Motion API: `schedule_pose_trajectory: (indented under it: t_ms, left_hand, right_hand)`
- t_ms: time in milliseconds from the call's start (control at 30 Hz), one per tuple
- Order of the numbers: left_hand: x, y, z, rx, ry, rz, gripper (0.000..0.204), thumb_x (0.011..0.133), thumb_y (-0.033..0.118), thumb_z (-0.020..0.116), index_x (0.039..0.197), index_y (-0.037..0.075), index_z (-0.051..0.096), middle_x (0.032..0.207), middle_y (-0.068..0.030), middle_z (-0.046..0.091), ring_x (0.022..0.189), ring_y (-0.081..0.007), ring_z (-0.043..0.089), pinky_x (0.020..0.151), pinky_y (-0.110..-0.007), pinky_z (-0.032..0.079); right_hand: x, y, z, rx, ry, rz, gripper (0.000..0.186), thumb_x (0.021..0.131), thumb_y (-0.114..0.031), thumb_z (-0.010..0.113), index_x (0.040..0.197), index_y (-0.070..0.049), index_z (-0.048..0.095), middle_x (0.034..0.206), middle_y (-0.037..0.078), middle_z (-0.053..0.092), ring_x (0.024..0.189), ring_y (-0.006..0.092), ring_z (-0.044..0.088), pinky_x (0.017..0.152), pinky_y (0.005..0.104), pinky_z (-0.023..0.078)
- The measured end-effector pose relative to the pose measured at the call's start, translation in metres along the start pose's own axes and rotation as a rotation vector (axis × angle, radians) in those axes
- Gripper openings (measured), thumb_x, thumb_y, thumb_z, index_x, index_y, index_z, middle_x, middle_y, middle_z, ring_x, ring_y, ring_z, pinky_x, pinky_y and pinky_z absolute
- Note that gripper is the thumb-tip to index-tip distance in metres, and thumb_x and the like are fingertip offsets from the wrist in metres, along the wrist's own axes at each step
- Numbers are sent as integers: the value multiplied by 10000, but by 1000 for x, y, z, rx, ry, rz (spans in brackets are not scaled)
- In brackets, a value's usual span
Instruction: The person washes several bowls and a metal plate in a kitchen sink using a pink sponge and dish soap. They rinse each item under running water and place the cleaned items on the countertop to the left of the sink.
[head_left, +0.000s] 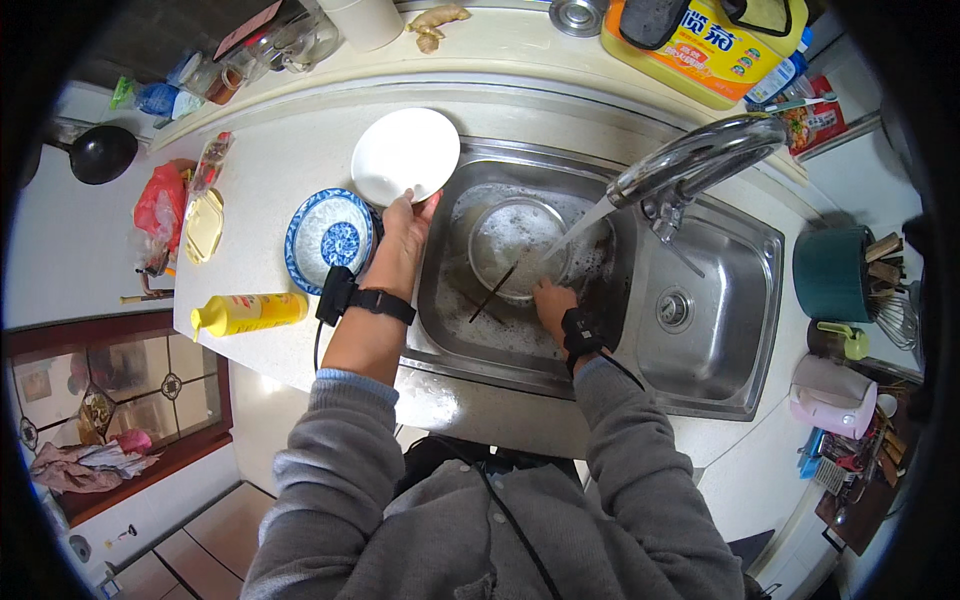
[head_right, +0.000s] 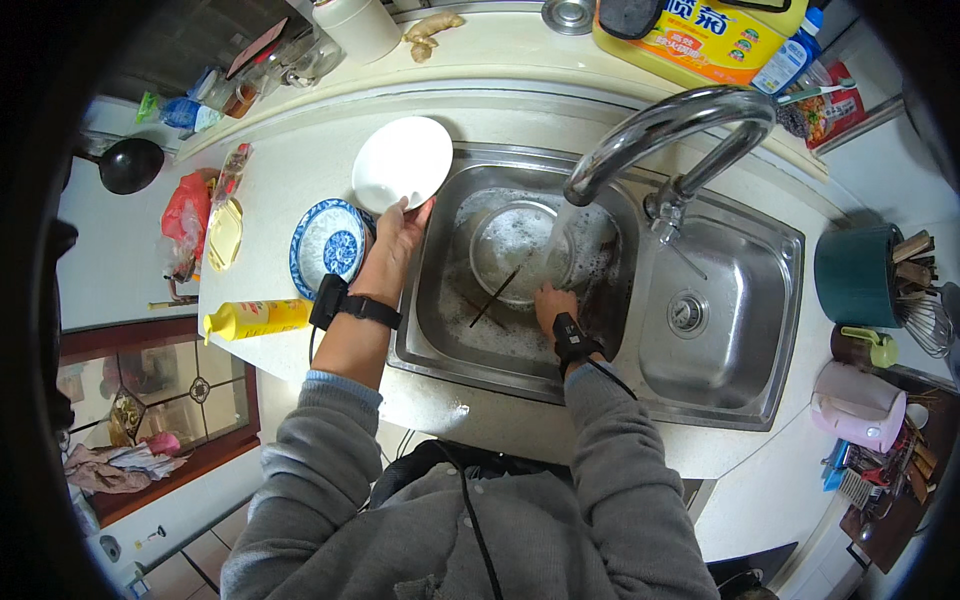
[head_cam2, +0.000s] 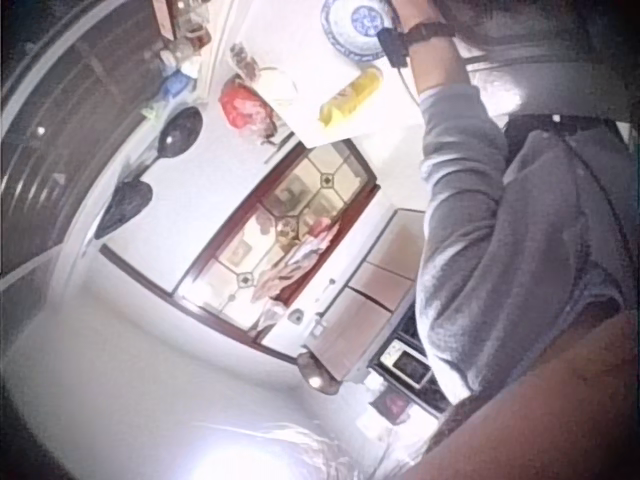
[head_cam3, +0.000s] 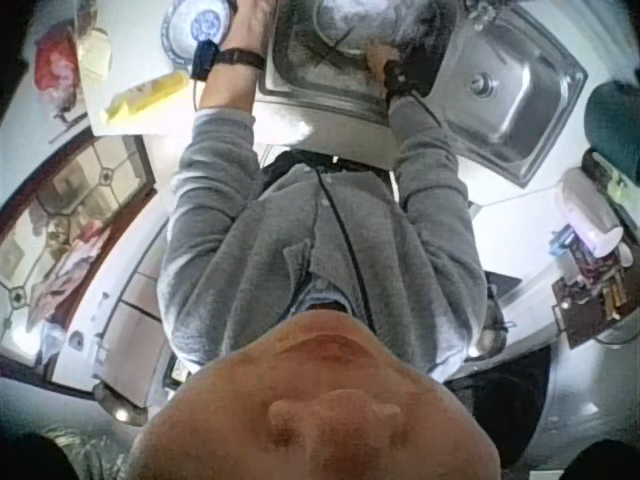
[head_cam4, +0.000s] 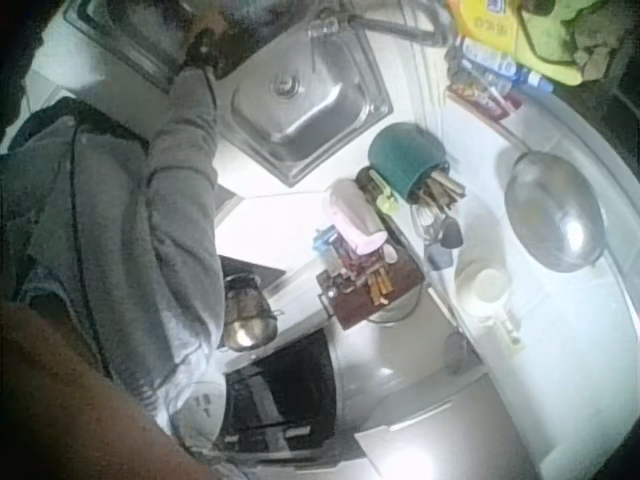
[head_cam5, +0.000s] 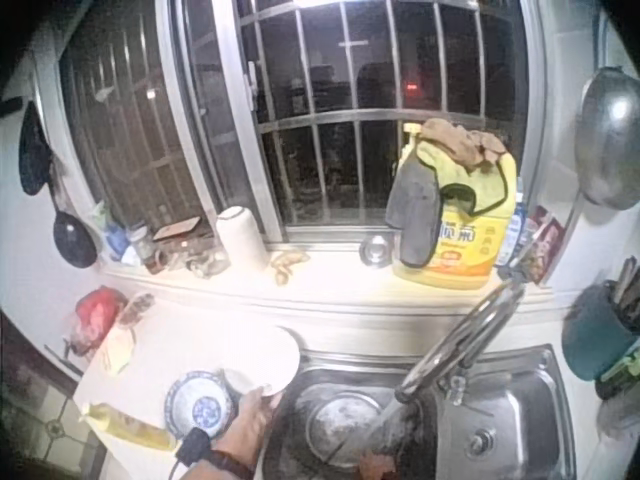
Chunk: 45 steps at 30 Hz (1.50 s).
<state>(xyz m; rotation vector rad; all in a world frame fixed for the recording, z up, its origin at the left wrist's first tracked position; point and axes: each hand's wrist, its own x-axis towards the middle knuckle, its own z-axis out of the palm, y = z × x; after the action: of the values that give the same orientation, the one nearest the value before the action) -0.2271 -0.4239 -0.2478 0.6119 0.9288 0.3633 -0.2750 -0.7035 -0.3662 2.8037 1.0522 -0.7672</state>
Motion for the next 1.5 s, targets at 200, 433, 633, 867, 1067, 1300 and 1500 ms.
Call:
schedule_pose_trajectory:
  t_ms: [200,433,633,867,1067,1300,1500]
  left_hand:
    - [-42,-19,-28,-126,-128,-81,298,907,146,475,1061,-99,406,1013,-272,531,935,-368,572,827,-395,528]
    - [-127,-25,-64,378,-204,8,219,882,70,472,1082,-18,454,1137,-186,503,982,-273,560,870,-331,484]
    - [-142,-9,-23,1552,-780,1073,469,815,267,604,1205,51,458,1226,-197,467,1159,-328,432,1017,-411,271]
    - [-132,-22,11,1271,-1041,262,364,914,318,499,693,31,537,618,74,434,562,-26,333,486,-201,303]
    - [-142,-63,28,855,-644,316,412,921,300,481,602,40,477,566,53,359,556,-58,298,478,-252,289]
    - [-175,-72,30,1093,-654,746,424,939,308,407,712,-20,550,571,-153,499,518,-206,473,523,-347,385]
    - [-178,-72,24,1079,-600,786,470,939,334,391,705,-46,535,555,-212,453,502,-251,370,528,-375,379]
  right_hand:
    - [-21,-3,-17,212,279,-98,123,858,-144,495,870,-65,588,859,131,562,691,307,581,637,400,476]
    - [-14,-6,-66,1148,377,74,253,891,-220,481,815,6,565,706,104,580,621,229,555,600,336,427]
    - [-51,35,-142,1527,-121,-170,284,855,-253,566,797,21,612,676,-26,536,607,81,477,564,238,387]
    - [-59,71,-185,1719,249,-200,180,843,-152,559,952,-13,593,808,13,602,698,82,548,644,215,436]
    - [-75,3,-172,1281,958,-204,193,851,-68,498,1019,-27,582,989,81,607,880,166,580,775,271,458]
    - [-92,-12,-206,1048,753,61,309,894,-144,384,1137,-23,532,1102,169,563,1013,298,543,918,334,380]
    - [-91,-26,-184,515,902,-154,364,892,-165,416,1209,6,467,1309,155,419,1242,309,344,1010,352,288]
